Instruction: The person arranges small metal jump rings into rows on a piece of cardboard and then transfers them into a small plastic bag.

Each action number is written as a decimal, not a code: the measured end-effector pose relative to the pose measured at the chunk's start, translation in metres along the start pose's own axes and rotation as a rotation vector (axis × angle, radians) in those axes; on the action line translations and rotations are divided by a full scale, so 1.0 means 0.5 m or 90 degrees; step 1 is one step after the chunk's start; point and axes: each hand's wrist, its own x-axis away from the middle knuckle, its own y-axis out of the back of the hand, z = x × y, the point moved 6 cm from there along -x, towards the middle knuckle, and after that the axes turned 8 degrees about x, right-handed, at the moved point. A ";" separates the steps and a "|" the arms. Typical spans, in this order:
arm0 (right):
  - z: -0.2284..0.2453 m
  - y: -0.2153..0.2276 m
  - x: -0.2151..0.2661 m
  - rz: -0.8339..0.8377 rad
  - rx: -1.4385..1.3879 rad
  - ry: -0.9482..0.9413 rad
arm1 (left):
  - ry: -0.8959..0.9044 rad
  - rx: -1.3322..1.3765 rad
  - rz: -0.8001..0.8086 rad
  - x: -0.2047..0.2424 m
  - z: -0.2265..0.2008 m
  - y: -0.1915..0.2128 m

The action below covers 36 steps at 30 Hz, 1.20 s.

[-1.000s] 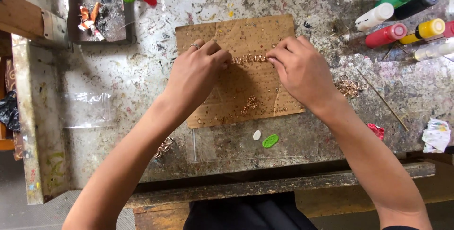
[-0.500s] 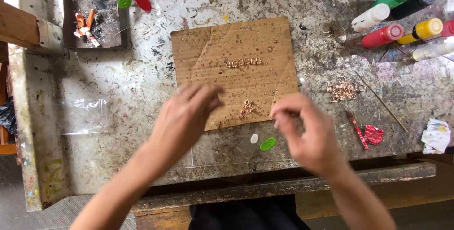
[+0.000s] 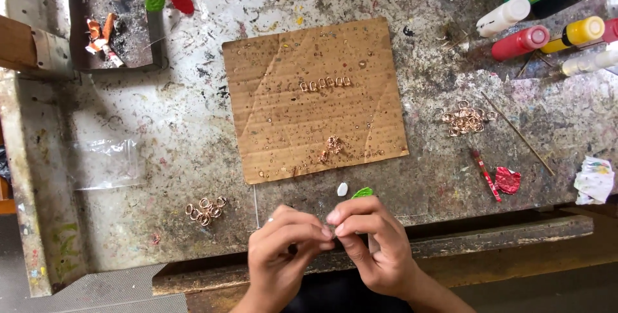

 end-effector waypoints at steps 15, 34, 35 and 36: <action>-0.010 -0.035 0.038 -0.113 0.189 0.081 | 0.181 0.162 -0.112 0.050 0.064 -0.006; -0.006 -0.012 0.026 -0.028 0.068 0.030 | 0.151 0.087 -0.013 0.032 0.034 0.020; -0.007 -0.015 0.029 -0.023 0.067 0.021 | 0.137 0.088 -0.018 0.031 0.031 0.018; -0.009 -0.019 0.032 -0.018 0.065 0.013 | 0.122 0.088 -0.023 0.032 0.028 0.017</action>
